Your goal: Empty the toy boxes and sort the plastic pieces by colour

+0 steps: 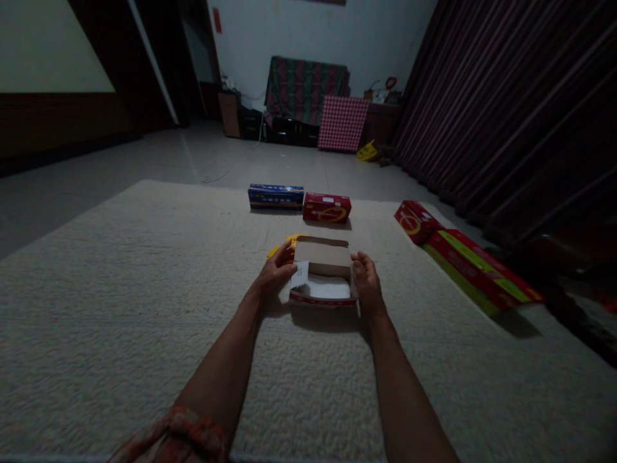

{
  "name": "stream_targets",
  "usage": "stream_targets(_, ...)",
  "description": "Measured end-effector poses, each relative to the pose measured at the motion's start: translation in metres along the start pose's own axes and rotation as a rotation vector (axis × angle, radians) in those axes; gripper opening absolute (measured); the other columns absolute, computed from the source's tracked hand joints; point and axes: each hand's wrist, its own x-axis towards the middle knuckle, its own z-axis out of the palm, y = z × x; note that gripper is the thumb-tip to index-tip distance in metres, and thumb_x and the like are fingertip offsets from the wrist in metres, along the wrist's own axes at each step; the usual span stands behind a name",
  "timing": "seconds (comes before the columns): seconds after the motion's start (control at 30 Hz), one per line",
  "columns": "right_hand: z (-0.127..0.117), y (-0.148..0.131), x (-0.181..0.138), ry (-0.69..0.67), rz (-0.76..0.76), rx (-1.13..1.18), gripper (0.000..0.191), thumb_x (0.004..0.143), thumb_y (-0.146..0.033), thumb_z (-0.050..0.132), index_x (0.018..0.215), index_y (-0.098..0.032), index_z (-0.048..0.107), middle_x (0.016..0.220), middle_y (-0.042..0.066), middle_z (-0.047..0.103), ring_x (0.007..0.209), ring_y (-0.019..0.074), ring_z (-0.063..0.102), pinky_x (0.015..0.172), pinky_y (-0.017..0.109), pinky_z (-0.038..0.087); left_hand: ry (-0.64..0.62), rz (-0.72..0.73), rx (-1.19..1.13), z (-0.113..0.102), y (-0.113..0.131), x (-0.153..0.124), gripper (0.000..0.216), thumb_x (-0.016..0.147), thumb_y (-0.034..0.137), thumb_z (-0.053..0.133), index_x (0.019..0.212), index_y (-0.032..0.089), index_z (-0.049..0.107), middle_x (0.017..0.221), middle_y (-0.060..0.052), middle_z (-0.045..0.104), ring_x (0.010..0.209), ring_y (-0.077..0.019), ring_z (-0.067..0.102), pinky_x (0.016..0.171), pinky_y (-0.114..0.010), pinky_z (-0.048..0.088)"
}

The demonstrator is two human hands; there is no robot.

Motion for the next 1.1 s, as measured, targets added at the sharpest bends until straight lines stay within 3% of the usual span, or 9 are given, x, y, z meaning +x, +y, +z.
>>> stream_targets(0.23, -0.002, -0.005, -0.002, -0.071, -0.003, -0.028, 0.069, 0.071, -0.038, 0.075, 0.135, -0.027, 0.05, 0.133, 0.015, 0.064, 0.112, 0.0281, 0.067, 0.087, 0.044, 0.058, -0.059, -0.021, -0.07, 0.009, 0.01, 0.001, 0.109, 0.057, 0.022, 0.085, 0.155, 0.02, 0.036, 0.143, -0.019, 0.059, 0.128, -0.0362, 0.058, 0.102, -0.048, 0.048)
stream_targets(0.47, 0.005, -0.017, -0.005, -0.087, -0.017, 0.076, 0.066, 0.066, -0.029, 0.065, 0.131, -0.024, 0.052, 0.114, 0.009, 0.074, 0.091, 0.0229, 0.07, 0.078, 0.037, 0.056, -0.133, 0.006, -0.037, 0.01, 0.017, 0.001, 0.087, 0.063, 0.018, 0.078, 0.146, 0.025, 0.05, 0.121, -0.011, 0.073, 0.108, -0.028, 0.068, 0.09, -0.039, 0.051)
stream_targets(0.57, 0.006, -0.021, -0.009, -0.04, -0.036, 0.071, 0.052, 0.068, -0.031, 0.062, 0.119, -0.022, 0.059, 0.104, 0.007, 0.074, 0.088, 0.0219, 0.068, 0.076, 0.034, 0.054, -0.065, -0.001, -0.035, 0.009, 0.016, 0.001, 0.073, 0.061, 0.02, 0.081, 0.132, 0.023, 0.064, 0.111, -0.008, 0.075, 0.104, -0.0264, 0.068, 0.09, -0.037, 0.05)
stream_targets(0.7, 0.008, -0.028, -0.019, 0.026, -0.033, 0.091, 0.033, 0.081, -0.043, 0.051, 0.102, -0.021, 0.066, 0.093, 0.006, 0.073, 0.077, 0.0207, 0.066, 0.068, 0.032, 0.052, -0.017, 0.003, 0.008, 0.01, 0.016, 0.001, 0.037, 0.057, 0.024, 0.085, 0.093, 0.019, 0.078, 0.1, -0.006, 0.077, 0.105, -0.0266, 0.067, 0.099, -0.04, 0.046)
stream_targets(0.8, 0.009, -0.03, -0.025, 0.049, -0.083, 0.094, 0.044, 0.09, -0.056, 0.042, 0.094, -0.02, 0.067, 0.098, 0.008, 0.073, 0.083, 0.0221, 0.067, 0.072, 0.033, 0.052, -0.026, 0.048, 0.019, 0.012, 0.017, 0.001, 0.02, 0.059, 0.024, 0.084, 0.077, 0.02, 0.077, 0.098, -0.006, 0.077, 0.11, -0.026, 0.065, 0.107, -0.042, 0.041)
stream_targets(0.9, 0.006, -0.03, -0.027, 0.008, -0.123, 0.068, 0.051, 0.091, -0.064, 0.04, 0.099, -0.021, 0.067, 0.111, 0.01, 0.072, 0.093, 0.0242, 0.068, 0.078, 0.036, 0.053, -0.04, 0.051, 0.032, 0.012, 0.018, 0.0, 0.013, 0.06, 0.024, 0.082, 0.071, 0.02, 0.077, 0.101, -0.007, 0.076, 0.114, -0.0273, 0.063, 0.108, -0.044, 0.04)
stream_targets(1.1, -0.002, -0.035, -0.026, -0.123, -0.299, -0.143, 0.023, 0.081, -0.046, 0.066, 0.088, -0.024, 0.067, 0.11, 0.008, 0.071, 0.11, 0.0274, 0.064, 0.097, 0.042, 0.05, -0.053, 0.018, 0.081, 0.011, 0.016, 0.0, 0.009, 0.062, 0.022, 0.078, 0.07, 0.02, 0.077, 0.11, -0.009, 0.075, 0.119, -0.0302, 0.061, 0.106, -0.045, 0.041)
